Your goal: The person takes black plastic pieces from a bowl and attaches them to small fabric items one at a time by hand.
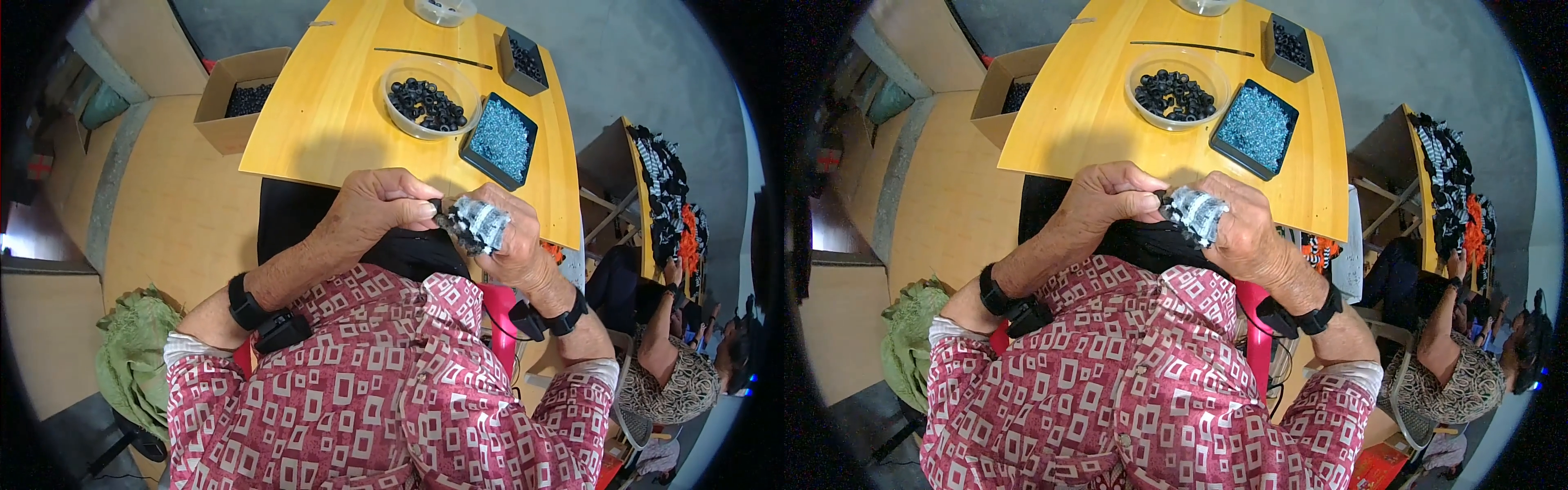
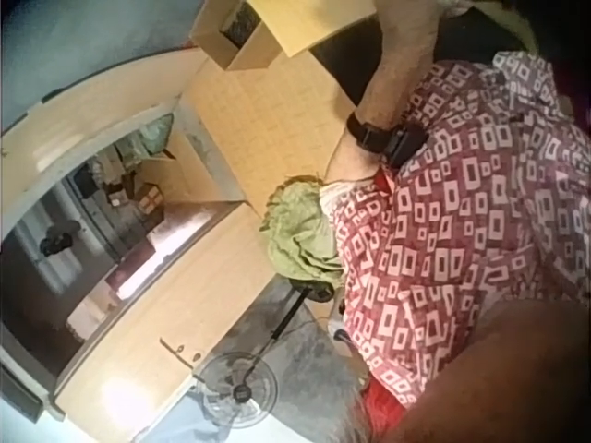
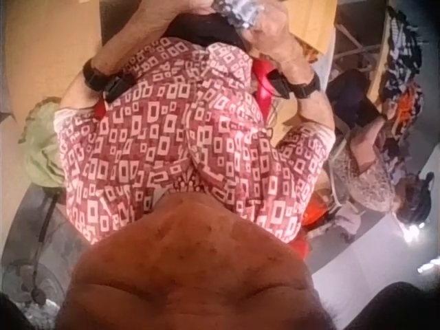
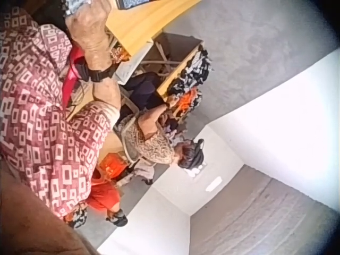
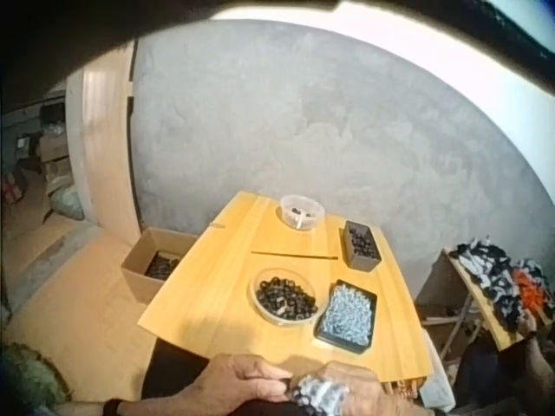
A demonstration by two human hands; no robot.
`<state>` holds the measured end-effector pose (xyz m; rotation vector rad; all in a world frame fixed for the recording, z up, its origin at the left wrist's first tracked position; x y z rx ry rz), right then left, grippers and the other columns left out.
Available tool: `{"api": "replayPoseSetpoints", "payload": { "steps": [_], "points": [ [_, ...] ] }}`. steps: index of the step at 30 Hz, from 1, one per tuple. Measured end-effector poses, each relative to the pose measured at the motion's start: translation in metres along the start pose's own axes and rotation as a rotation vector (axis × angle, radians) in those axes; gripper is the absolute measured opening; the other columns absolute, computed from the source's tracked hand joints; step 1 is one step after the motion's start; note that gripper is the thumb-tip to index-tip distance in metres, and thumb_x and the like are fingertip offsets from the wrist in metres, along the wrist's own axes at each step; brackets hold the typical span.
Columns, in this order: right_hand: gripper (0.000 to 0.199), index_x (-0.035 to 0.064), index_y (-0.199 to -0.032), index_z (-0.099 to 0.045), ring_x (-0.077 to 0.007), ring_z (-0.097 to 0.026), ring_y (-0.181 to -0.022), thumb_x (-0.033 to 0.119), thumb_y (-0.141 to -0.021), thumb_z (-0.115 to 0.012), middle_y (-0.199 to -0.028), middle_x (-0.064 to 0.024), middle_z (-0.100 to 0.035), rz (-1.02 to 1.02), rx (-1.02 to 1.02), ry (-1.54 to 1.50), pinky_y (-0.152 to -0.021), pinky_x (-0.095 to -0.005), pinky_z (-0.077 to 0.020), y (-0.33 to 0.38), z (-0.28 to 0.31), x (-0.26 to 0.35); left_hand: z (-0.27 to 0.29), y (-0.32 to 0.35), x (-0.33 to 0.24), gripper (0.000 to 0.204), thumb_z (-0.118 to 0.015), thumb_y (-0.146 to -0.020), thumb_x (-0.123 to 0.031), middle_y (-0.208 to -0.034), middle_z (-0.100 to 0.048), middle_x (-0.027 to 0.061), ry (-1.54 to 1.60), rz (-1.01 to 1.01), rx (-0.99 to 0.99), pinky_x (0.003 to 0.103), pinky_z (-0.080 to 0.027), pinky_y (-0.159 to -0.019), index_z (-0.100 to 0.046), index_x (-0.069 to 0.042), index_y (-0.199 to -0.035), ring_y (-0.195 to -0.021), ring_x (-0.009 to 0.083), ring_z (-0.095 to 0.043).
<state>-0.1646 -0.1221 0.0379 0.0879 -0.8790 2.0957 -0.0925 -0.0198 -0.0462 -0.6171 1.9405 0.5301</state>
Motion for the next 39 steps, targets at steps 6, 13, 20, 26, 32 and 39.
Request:
{"api": "replayPoseSetpoints", "payload": {
  "steps": [6, 13, 20, 26, 32, 39],
  "points": [
    [0.030, -0.0010, -0.087, -0.063, -0.0279, -0.063, -0.066, -0.009, -0.058, -0.065, -0.078, -0.0104, -0.063, -0.275, -0.234, -0.112, -0.061, -0.0340, -0.0518, 0.017, -0.010, -0.019, 0.005, -0.002, -0.003, 0.018, -0.065, -0.085, -0.005, -0.090, -0.068, 0.0082, -0.052, -0.091, -0.030, 0.022, -0.053, -0.077, -0.065, 0.004, -0.101, -0.081, 0.0113, -0.064],
    [0.033, -0.0015, -0.087, -0.063, -0.0275, -0.063, -0.072, -0.007, -0.055, -0.066, -0.082, -0.0119, -0.063, -0.035, -0.103, 0.024, -0.060, -0.0349, -0.0511, 0.006, -0.005, -0.004, 0.004, -0.004, 0.000, 0.018, -0.066, -0.084, -0.005, -0.088, -0.068, 0.0082, -0.057, -0.054, -0.022, 0.023, -0.053, -0.076, -0.066, 0.004, -0.099, -0.080, 0.0122, -0.064],
    [0.021, -0.0002, -0.085, -0.064, -0.0280, -0.063, -0.069, -0.007, -0.065, -0.067, -0.082, -0.0123, -0.065, -0.133, -0.323, -0.149, -0.060, -0.0335, -0.0505, 0.006, -0.011, -0.015, 0.013, -0.010, 0.006, 0.017, -0.067, -0.084, -0.007, -0.091, -0.067, 0.0080, 0.044, -0.036, -0.025, 0.024, -0.053, -0.080, -0.065, 0.001, -0.099, -0.083, 0.0124, -0.064],
    [0.028, -0.0027, -0.090, -0.064, -0.0301, -0.063, -0.074, -0.007, -0.063, -0.068, -0.084, -0.0137, -0.064, -0.199, -0.430, 0.017, -0.064, -0.0351, -0.0511, 0.006, -0.023, -0.022, 0.015, -0.008, 0.015, 0.020, -0.067, -0.086, -0.010, -0.095, -0.066, 0.0068, 0.320, 0.078, -0.260, 0.023, -0.052, -0.078, -0.063, -0.001, -0.103, -0.083, 0.0128, -0.064],
    [0.034, -0.0032, -0.097, -0.064, -0.0287, -0.059, -0.074, -0.002, -0.064, -0.071, -0.084, -0.0121, -0.061, -0.208, -0.483, 0.195, -0.063, -0.0355, -0.0490, 0.003, -0.017, -0.020, 0.006, -0.020, 0.016, 0.014, -0.066, -0.087, -0.012, -0.091, -0.064, 0.0009, 0.378, -0.006, -0.250, 0.020, -0.048, -0.069, -0.064, -0.005, -0.100, -0.080, 0.0074, -0.058],
    [0.033, -0.0031, -0.094, -0.064, -0.0280, -0.057, -0.070, 0.002, -0.063, -0.074, -0.081, -0.0108, -0.060, -0.156, -0.495, 0.253, -0.059, -0.0356, -0.0468, 0.000, -0.007, -0.015, 0.002, -0.025, 0.013, 0.013, -0.069, -0.085, -0.012, -0.084, -0.063, -0.0009, 0.362, -0.022, -0.219, 0.018, -0.042, -0.062, -0.065, -0.005, -0.095, -0.071, 0.0046, -0.053]
  ]
}}
Point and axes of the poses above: each hand's wrist, its own y-axis away from the middle knuckle, its own z-axis out of the back of the hand, x = y × z, the point moved 8 cm from there along -y, towards the middle knuckle
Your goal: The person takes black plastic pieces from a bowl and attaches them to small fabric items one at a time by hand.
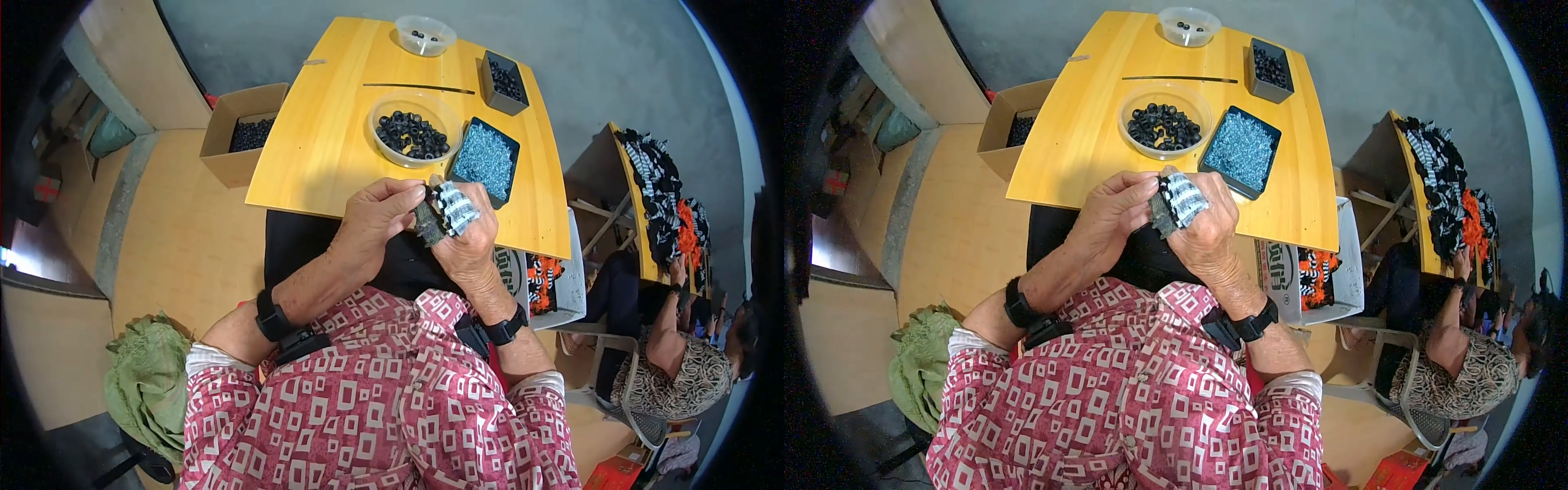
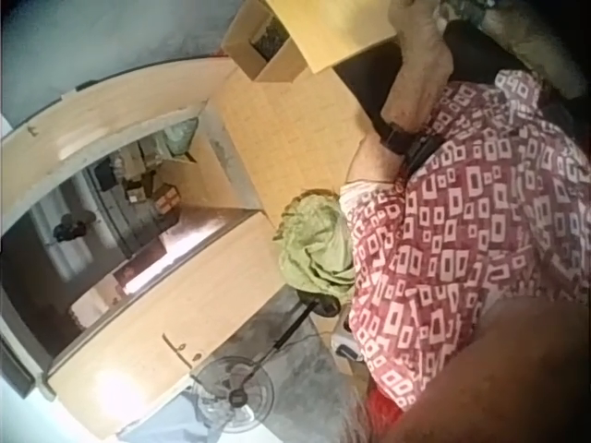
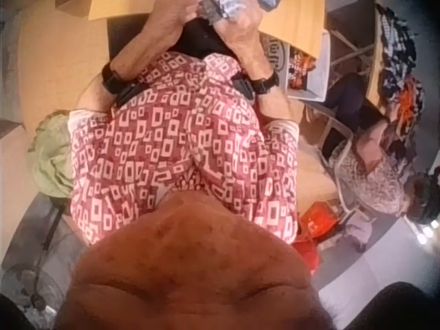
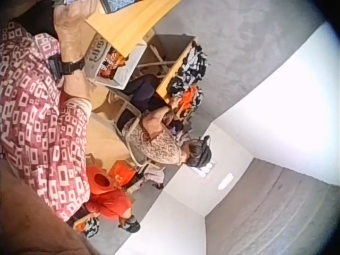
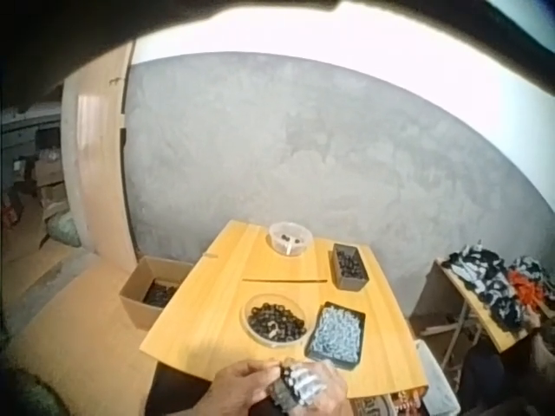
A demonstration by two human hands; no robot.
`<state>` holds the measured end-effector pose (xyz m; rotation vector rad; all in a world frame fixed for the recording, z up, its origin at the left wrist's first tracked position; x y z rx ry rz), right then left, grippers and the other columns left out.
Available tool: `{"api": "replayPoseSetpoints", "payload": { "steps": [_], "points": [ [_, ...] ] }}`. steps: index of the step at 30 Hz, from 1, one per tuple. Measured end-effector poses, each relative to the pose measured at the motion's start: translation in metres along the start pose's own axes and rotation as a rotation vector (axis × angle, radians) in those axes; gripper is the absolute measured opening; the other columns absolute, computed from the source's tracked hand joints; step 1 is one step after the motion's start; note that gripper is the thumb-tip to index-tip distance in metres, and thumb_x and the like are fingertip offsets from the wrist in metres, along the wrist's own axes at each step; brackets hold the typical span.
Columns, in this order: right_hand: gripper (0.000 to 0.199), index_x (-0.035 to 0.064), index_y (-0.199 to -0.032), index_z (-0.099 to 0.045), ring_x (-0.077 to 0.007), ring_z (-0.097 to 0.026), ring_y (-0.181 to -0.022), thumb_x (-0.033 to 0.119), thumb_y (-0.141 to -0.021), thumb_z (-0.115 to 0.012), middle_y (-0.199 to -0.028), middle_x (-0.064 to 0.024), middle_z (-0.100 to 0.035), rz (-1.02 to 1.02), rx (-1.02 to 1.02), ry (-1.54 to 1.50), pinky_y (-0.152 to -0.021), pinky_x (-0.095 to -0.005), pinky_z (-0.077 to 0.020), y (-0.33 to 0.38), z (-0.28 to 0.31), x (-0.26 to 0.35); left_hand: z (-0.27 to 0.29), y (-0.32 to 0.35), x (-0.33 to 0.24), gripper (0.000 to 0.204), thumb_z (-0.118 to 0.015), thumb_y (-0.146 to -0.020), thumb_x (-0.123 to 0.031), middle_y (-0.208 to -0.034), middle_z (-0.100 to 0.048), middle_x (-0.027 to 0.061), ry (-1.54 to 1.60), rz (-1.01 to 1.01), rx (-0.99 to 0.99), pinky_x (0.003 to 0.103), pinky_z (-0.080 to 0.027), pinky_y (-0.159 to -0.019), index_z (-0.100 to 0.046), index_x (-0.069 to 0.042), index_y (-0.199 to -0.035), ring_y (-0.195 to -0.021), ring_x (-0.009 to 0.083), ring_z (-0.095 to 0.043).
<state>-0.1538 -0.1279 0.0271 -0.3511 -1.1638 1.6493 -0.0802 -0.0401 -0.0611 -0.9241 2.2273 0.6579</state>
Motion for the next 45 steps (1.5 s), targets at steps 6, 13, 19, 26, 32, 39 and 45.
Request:
{"api": "replayPoseSetpoints", "payload": {
  "steps": [6, 13, 19, 26, 32, 39, 45],
  "points": [
    [0.030, -0.0013, -0.091, -0.064, -0.0280, -0.058, -0.070, 0.005, -0.064, -0.075, -0.080, -0.0103, -0.059, -0.006, 0.031, -0.050, -0.060, -0.0364, -0.0470, 0.003, 0.002, -0.004, 0.002, -0.001, -0.004, 0.018, -0.071, -0.084, -0.015, -0.087, -0.064, 0.0012, -0.197, 0.081, 0.123, 0.021, -0.045, -0.072, -0.066, -0.004, -0.097, -0.079, 0.0073, -0.057],
    [0.028, -0.0005, -0.090, -0.065, -0.0283, -0.059, -0.071, 0.006, -0.065, -0.075, -0.081, -0.0103, -0.059, -0.021, 0.098, -0.044, -0.060, -0.0365, -0.0471, 0.004, 0.004, -0.001, -0.008, -0.005, -0.020, 0.022, -0.071, -0.083, -0.018, -0.094, -0.066, 0.0016, -0.475, 0.038, 0.212, 0.022, -0.045, -0.080, -0.067, -0.002, -0.099, -0.088, 0.0077, -0.058],
    [0.030, -0.0009, -0.095, -0.064, -0.0290, -0.059, -0.072, 0.006, -0.068, -0.075, -0.081, -0.0113, -0.059, -0.041, 0.117, -0.040, -0.063, -0.0372, -0.0474, 0.005, 0.003, 0.002, -0.005, -0.005, -0.014, 0.019, -0.069, -0.084, -0.017, -0.091, -0.066, 0.0016, -0.450, -0.010, 0.211, 0.024, -0.044, -0.083, -0.068, -0.002, -0.096, -0.088, 0.0086, -0.059],
    [0.034, 0.0003, -0.099, -0.062, -0.0322, -0.059, -0.078, 0.010, -0.069, -0.075, -0.085, -0.0128, -0.059, -0.023, 0.158, 0.019, -0.068, -0.0402, -0.0483, -0.002, 0.003, -0.005, -0.011, -0.004, -0.014, 0.020, -0.070, -0.083, -0.017, -0.088, -0.067, 0.0030, -0.359, -0.040, 0.169, 0.023, -0.047, -0.079, -0.069, 0.000, -0.094, -0.084, 0.0083, -0.060],
    [0.030, 0.0009, -0.091, -0.064, -0.0301, -0.061, -0.075, 0.010, -0.066, -0.076, -0.083, -0.0108, -0.062, -0.014, 0.143, 0.018, -0.066, -0.0379, -0.0488, -0.004, 0.010, -0.004, -0.021, 0.002, -0.018, 0.018, -0.068, -0.084, -0.012, -0.088, -0.067, 0.0039, -0.386, -0.073, 0.161, 0.022, -0.049, -0.077, -0.068, 0.001, -0.095, -0.083, 0.0084, -0.061],
    [0.031, 0.0009, -0.090, -0.065, -0.0273, -0.062, -0.075, 0.009, -0.063, -0.078, -0.085, -0.0095, -0.064, 0.008, 0.094, 0.026, -0.065, -0.0357, -0.0491, -0.008, 0.021, -0.001, -0.028, 0.003, -0.020, 0.017, -0.067, -0.084, -0.011, -0.088, -0.068, 0.0024, -0.374, -0.104, 0.177, 0.023, -0.047, -0.077, -0.069, -0.001, -0.098, -0.082, 0.0075, -0.060],
    [0.031, 0.0006, -0.087, -0.064, -0.0272, -0.062, -0.073, 0.013, -0.062, -0.079, -0.083, -0.0096, -0.064, 0.092, 0.091, 0.006, -0.065, -0.0358, -0.0489, -0.004, 0.023, 0.002, -0.031, 0.006, -0.015, 0.018, -0.066, -0.085, -0.011, -0.088, -0.068, 0.0025, -0.432, -0.042, 0.221, 0.022, -0.048, -0.076, -0.069, 0.000, -0.098, -0.082, 0.0076, -0.060]
  ]
}}
Point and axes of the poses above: each hand's wrist, its own y-axis away from the middle knuckle, its own z-axis out of the back of the hand, x = y × z, the point moved 8 cm from there along -y, towards the middle knuckle
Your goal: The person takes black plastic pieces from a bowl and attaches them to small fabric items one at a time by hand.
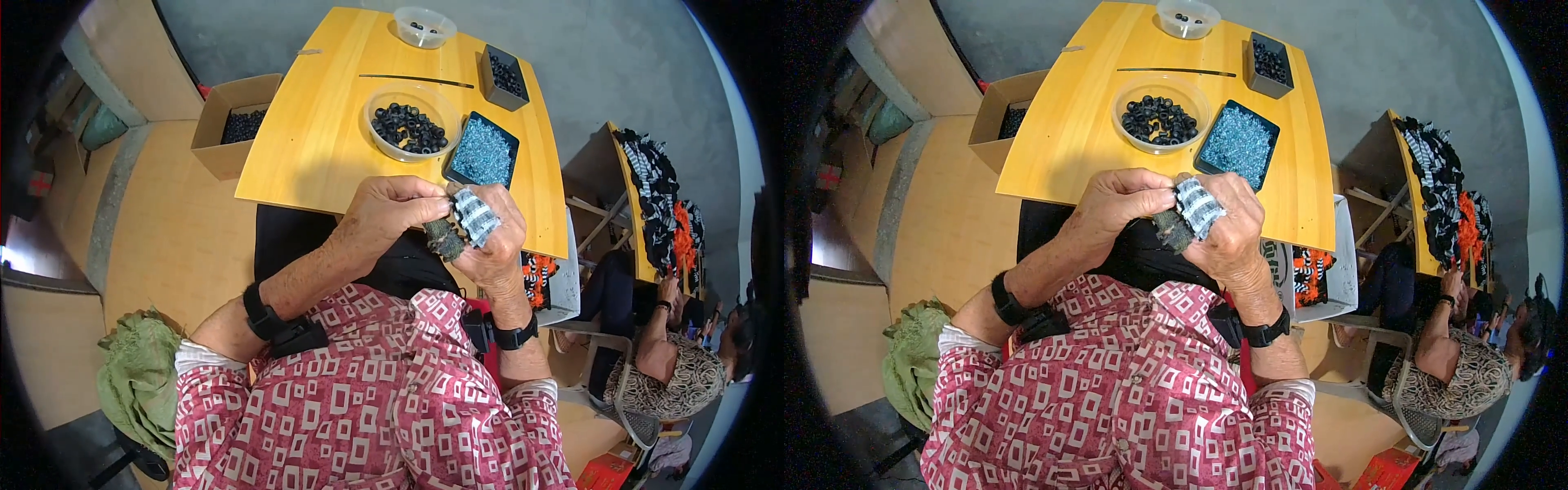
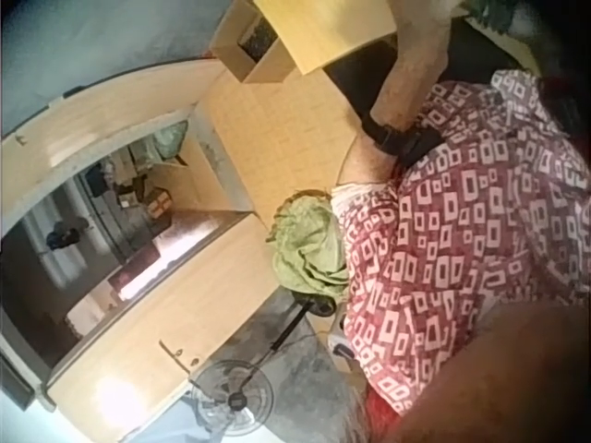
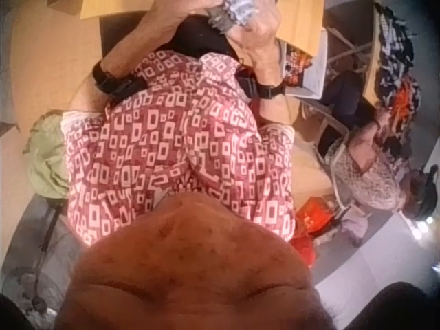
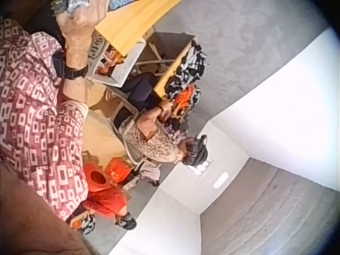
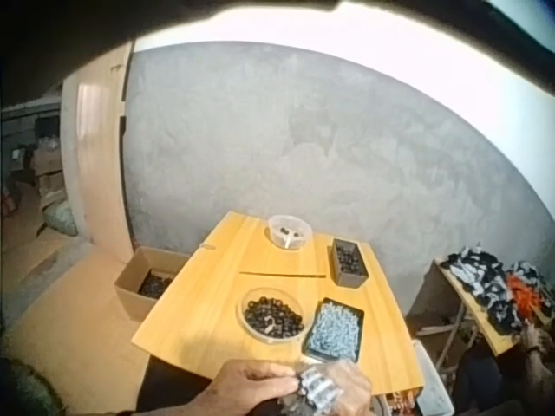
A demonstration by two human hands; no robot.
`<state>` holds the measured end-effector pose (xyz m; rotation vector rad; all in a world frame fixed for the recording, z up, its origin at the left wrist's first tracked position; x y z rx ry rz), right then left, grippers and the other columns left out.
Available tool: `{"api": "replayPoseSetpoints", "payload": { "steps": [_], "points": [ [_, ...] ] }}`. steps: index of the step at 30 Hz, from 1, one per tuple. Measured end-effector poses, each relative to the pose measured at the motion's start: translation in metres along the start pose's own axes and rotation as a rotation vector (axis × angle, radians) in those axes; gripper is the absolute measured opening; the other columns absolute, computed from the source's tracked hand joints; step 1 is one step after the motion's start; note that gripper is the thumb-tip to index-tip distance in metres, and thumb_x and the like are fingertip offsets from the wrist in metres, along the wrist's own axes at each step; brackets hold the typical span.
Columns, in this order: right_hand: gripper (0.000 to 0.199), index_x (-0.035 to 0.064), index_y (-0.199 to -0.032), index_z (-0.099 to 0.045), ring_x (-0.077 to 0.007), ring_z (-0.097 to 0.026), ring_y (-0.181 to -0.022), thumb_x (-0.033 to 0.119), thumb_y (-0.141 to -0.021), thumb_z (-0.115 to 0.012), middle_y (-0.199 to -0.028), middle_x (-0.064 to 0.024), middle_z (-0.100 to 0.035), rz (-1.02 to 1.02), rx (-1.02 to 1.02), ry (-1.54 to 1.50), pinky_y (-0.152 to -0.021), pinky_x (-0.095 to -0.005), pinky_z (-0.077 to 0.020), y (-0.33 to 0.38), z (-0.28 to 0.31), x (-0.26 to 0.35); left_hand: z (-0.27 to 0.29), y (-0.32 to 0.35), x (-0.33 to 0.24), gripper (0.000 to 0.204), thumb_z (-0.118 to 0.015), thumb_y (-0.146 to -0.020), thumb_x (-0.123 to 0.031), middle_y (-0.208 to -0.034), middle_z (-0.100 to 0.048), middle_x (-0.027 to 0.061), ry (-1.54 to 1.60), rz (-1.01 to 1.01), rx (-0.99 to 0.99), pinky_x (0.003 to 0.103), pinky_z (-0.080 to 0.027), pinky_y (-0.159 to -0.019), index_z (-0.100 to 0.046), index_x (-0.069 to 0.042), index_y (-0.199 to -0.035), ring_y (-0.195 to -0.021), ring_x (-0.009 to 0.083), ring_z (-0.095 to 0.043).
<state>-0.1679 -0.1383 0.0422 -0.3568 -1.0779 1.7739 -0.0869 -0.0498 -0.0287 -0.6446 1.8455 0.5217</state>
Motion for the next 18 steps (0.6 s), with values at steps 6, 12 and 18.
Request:
{"api": "replayPoseSetpoints", "payload": {
  "steps": [6, 12, 18],
  "points": [
    [0.031, 0.0009, -0.085, -0.065, -0.0265, -0.062, -0.072, 0.012, -0.060, -0.079, -0.083, -0.0099, -0.065, -0.058, -0.021, 0.042, -0.063, -0.0354, -0.0492, 0.000, 0.004, -0.003, -0.003, -0.001, -0.005, 0.023, -0.064, -0.088, -0.017, -0.091, -0.067, 0.0031, 0.018, -0.008, 0.002, 0.022, -0.048, -0.078, -0.068, 0.000, -0.102, -0.085, 0.0080, -0.061],
    [0.028, 0.0012, -0.083, -0.066, -0.0268, -0.062, -0.072, 0.009, -0.059, -0.079, -0.082, -0.0101, -0.065, -0.145, -0.049, 0.029, -0.062, -0.0345, -0.0499, -0.001, 0.008, -0.008, 0.000, -0.005, 0.005, 0.030, -0.060, -0.092, -0.026, -0.099, -0.066, 0.0037, 0.064, 0.030, -0.002, 0.023, -0.049, -0.080, -0.065, -0.001, -0.109, -0.089, 0.0079, -0.060],
    [0.027, 0.0008, -0.082, -0.066, -0.0266, -0.061, -0.070, 0.009, -0.059, -0.079, -0.079, -0.0100, -0.063, -0.146, -0.056, 0.047, -0.061, -0.0340, -0.0491, -0.003, 0.007, -0.006, -0.001, -0.004, 0.007, 0.030, -0.060, -0.092, -0.024, -0.098, -0.066, 0.0031, 0.087, 0.100, 0.007, 0.022, -0.049, -0.081, -0.065, -0.001, -0.109, -0.089, 0.0074, -0.060]
  ]
}}
Point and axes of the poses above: each hand's wrist, its own y-axis away from the middle knuckle, its own z-axis out of the back of the hand, x = y × z, the point moved 8 cm from there along -y, towards the middle knuckle
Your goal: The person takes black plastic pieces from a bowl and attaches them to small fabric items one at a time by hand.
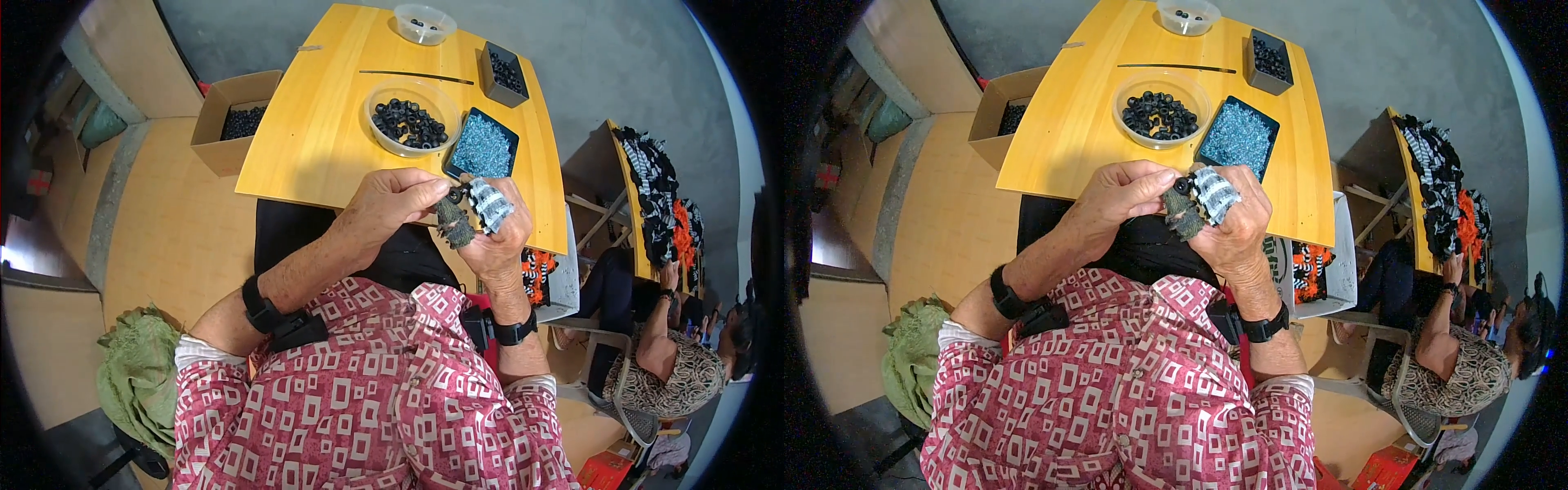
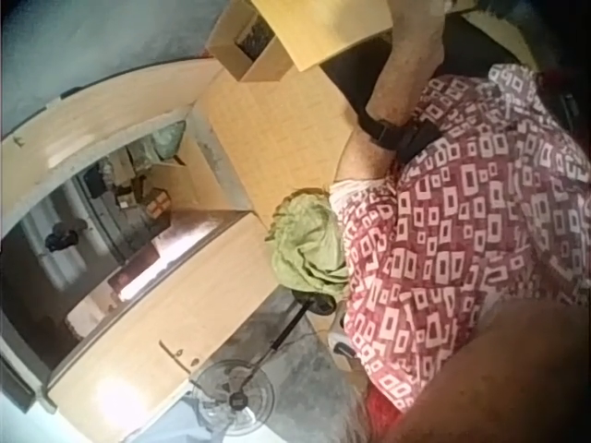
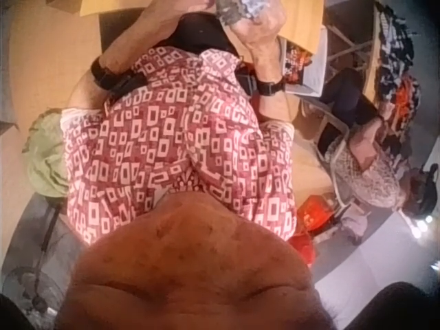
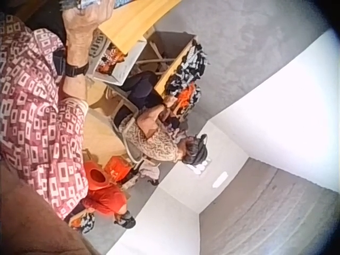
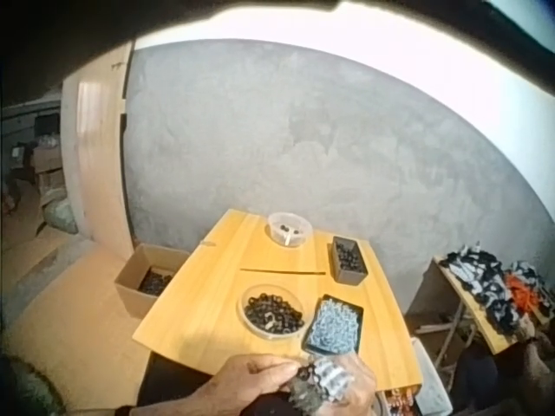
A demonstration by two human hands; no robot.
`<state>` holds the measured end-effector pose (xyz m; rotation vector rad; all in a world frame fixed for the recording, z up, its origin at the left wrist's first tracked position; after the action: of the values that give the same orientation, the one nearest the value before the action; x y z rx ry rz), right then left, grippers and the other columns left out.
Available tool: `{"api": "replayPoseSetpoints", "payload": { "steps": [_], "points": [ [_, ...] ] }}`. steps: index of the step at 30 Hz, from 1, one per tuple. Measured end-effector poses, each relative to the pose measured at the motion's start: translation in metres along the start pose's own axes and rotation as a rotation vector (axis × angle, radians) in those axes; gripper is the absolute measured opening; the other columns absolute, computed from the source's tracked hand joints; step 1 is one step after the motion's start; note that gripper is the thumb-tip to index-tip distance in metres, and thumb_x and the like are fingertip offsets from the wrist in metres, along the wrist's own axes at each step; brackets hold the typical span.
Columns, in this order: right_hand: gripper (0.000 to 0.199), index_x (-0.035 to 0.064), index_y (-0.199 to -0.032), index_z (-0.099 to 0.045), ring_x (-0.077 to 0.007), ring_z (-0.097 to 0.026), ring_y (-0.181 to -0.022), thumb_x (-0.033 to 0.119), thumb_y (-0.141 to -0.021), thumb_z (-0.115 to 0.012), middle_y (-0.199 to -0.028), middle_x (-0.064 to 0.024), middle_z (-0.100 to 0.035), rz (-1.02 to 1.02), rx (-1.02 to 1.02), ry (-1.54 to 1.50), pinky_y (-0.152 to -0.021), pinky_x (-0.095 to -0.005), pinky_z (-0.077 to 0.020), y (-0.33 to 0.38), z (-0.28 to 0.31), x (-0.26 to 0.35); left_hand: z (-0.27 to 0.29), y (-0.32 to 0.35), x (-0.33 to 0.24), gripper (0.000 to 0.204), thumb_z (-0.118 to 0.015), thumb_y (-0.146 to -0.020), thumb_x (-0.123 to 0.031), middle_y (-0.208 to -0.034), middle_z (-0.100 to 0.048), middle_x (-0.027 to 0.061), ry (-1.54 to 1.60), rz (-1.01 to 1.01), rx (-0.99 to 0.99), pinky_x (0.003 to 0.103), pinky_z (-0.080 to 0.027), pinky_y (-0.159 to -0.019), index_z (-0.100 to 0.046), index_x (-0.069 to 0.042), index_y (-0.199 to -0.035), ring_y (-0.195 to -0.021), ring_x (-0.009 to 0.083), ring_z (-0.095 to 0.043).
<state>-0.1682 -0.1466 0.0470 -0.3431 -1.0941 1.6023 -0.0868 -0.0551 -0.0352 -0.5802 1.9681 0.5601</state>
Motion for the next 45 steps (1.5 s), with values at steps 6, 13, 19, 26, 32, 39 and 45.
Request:
{"api": "replayPoseSetpoints", "payload": {
  "steps": [6, 13, 19, 26, 32, 39, 45],
  "points": [
    [0.024, 0.0009, -0.077, -0.063, -0.0259, -0.059, -0.065, 0.008, -0.060, -0.078, -0.074, -0.0084, -0.060, 0.039, 0.005, -0.020, -0.058, -0.0340, -0.0475, 0.001, -0.002, 0.001, -0.003, 0.003, 0.000, 0.029, -0.061, -0.091, -0.023, -0.098, -0.065, 0.0021, 0.011, 0.047, 0.040, 0.021, -0.048, -0.081, -0.065, -0.001, -0.109, -0.090, 0.0066, -0.059],
    [0.026, 0.0003, -0.074, -0.061, -0.0275, -0.058, -0.060, 0.012, -0.059, -0.079, -0.070, -0.0102, -0.058, 0.132, 0.000, -0.027, -0.053, -0.0347, -0.0457, 0.005, -0.003, -0.001, 0.000, -0.002, 0.001, 0.024, -0.063, -0.090, -0.021, -0.093, -0.064, -0.0014, 0.002, 0.023, 0.058, 0.018, -0.046, -0.074, -0.066, -0.002, -0.104, -0.085, 0.0047, -0.057],
    [0.027, 0.0008, -0.071, -0.060, -0.0272, -0.058, -0.058, 0.017, -0.062, -0.080, -0.069, -0.0103, -0.058, 0.170, -0.004, 0.007, -0.051, -0.0341, -0.0446, 0.009, 0.003, -0.003, -0.008, 0.000, -0.002, 0.022, -0.064, -0.089, -0.022, -0.089, -0.065, -0.0003, 0.011, 0.021, 0.078, 0.022, -0.048, -0.077, -0.067, -0.002, -0.099, -0.082, 0.0058, -0.059],
    [0.026, -0.0003, -0.066, -0.057, -0.0279, -0.057, -0.068, 0.009, -0.044, -0.067, -0.080, -0.0116, -0.058, 0.206, 0.082, 0.095, -0.058, -0.0378, -0.0450, 0.013, -0.003, 0.003, -0.004, -0.002, -0.009, 0.021, -0.065, -0.088, -0.018, -0.087, -0.065, 0.0000, -0.182, 0.035, 0.017, 0.022, -0.046, -0.077, -0.067, -0.001, -0.100, -0.083, 0.0063, -0.058],
    [0.028, -0.0010, -0.071, -0.058, -0.0293, -0.057, -0.071, 0.007, -0.046, -0.066, -0.080, -0.0127, -0.056, 0.129, 0.123, 0.030, -0.062, -0.0393, -0.0458, 0.019, -0.010, 0.001, 0.005, -0.004, 0.009, 0.019, -0.066, -0.086, -0.016, -0.086, -0.065, -0.0010, -0.135, 0.039, 0.050, 0.021, -0.043, -0.074, -0.068, -0.002, -0.099, -0.080, 0.0061, -0.056],
    [0.030, -0.0018, -0.077, -0.059, -0.0295, -0.056, -0.073, 0.005, -0.048, -0.065, -0.081, -0.0122, -0.056, 0.088, 0.188, 0.088, -0.065, -0.0387, -0.0462, 0.014, -0.009, -0.003, 0.008, -0.004, 0.012, 0.018, -0.066, -0.086, -0.014, -0.087, -0.066, -0.0005, -0.047, 0.027, 0.000, 0.022, -0.044, -0.074, -0.069, -0.002, -0.099, -0.079, 0.0066, -0.057],
    [0.026, -0.0017, -0.074, -0.060, -0.0288, -0.057, -0.070, 0.004, -0.049, -0.065, -0.079, -0.0114, -0.057, 0.161, 0.210, 0.024, -0.062, -0.0373, -0.0463, 0.015, -0.010, -0.004, 0.004, -0.001, 0.007, 0.018, -0.067, -0.086, -0.016, -0.085, -0.064, -0.0030, -0.116, 0.019, 0.028, 0.020, -0.043, -0.072, -0.068, -0.002, -0.097, -0.077, 0.0042, -0.055]
  ]
}}
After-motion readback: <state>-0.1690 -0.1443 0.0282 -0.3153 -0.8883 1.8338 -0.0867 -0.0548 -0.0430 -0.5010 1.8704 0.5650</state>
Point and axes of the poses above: each hand's wrist, its own y-axis away from the middle knuckle, its own z-axis out of the back of the hand, x = y × z, the point moved 8 cm from there along -y, towards the middle knuckle
